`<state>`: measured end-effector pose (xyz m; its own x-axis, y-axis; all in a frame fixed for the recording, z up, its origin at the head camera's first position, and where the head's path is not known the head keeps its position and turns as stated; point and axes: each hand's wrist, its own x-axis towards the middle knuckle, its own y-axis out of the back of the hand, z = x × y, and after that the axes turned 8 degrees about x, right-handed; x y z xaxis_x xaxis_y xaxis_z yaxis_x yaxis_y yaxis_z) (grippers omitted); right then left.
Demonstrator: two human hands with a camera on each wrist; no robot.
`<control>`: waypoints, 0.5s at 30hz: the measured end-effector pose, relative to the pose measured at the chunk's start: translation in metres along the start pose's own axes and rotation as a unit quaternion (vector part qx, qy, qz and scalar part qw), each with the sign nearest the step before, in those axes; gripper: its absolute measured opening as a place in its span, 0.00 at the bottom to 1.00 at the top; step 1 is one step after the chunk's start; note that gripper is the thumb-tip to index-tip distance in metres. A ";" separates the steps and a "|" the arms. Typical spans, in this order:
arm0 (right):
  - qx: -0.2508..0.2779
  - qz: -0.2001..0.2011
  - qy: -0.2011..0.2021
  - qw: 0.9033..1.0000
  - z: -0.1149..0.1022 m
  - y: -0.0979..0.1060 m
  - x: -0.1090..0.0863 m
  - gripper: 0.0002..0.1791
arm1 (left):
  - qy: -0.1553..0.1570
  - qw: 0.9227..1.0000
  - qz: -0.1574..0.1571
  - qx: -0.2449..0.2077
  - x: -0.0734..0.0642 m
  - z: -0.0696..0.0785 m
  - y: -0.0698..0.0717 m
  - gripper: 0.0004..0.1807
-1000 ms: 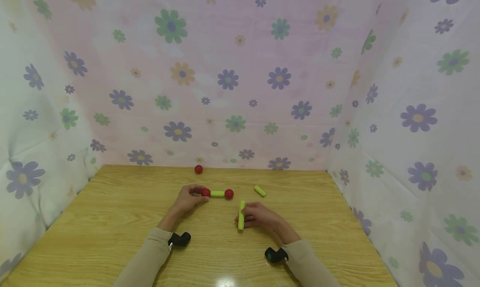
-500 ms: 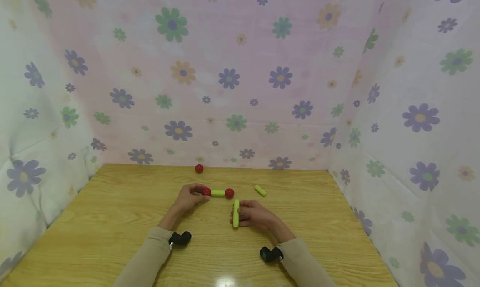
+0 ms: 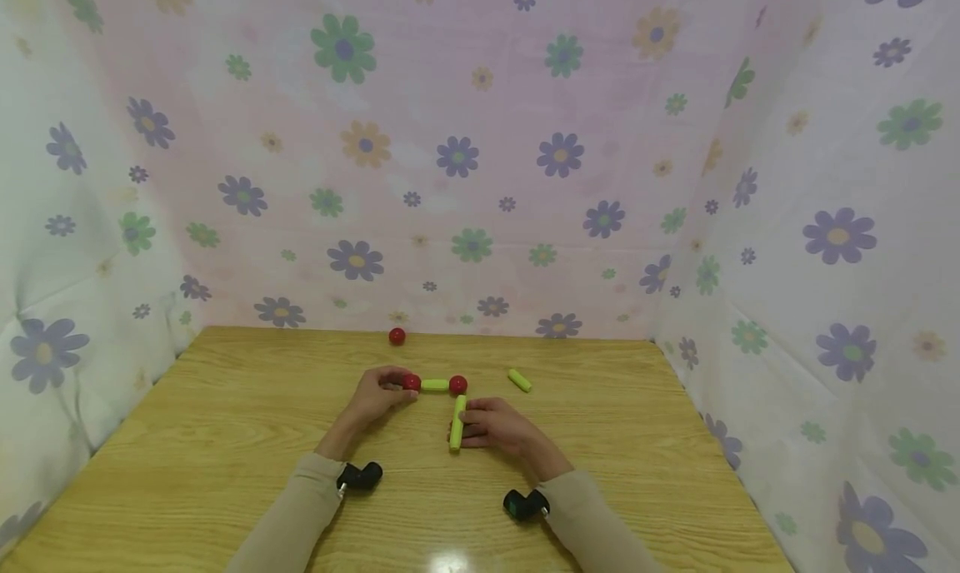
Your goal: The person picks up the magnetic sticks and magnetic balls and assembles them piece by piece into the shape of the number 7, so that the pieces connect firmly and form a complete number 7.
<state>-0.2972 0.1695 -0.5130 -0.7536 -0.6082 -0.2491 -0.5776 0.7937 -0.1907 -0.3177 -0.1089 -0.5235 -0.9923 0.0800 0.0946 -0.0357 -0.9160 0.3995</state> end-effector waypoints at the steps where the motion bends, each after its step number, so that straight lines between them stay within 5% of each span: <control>1: 0.000 0.012 -0.003 1.000 0.000 -0.002 0.002 0.25 | 0.001 1.000 0.001 0.002 0.000 0.000 0.000 0.17; 9: 0.032 0.087 -0.021 0.996 -0.003 -0.012 0.013 0.23 | 0.006 1.000 0.003 0.009 0.004 -0.002 0.000 0.17; 15: 0.032 0.102 -0.037 0.994 -0.005 -0.016 0.016 0.26 | -0.003 1.000 0.002 0.008 0.002 -0.002 -0.001 0.18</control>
<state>-0.3018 0.1471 -0.5094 -0.8264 -0.4356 -0.3569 -0.3928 0.9000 -0.1889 -0.3203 -0.1087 -0.5256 -0.9917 0.0796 0.1012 -0.0308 -0.9099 0.4136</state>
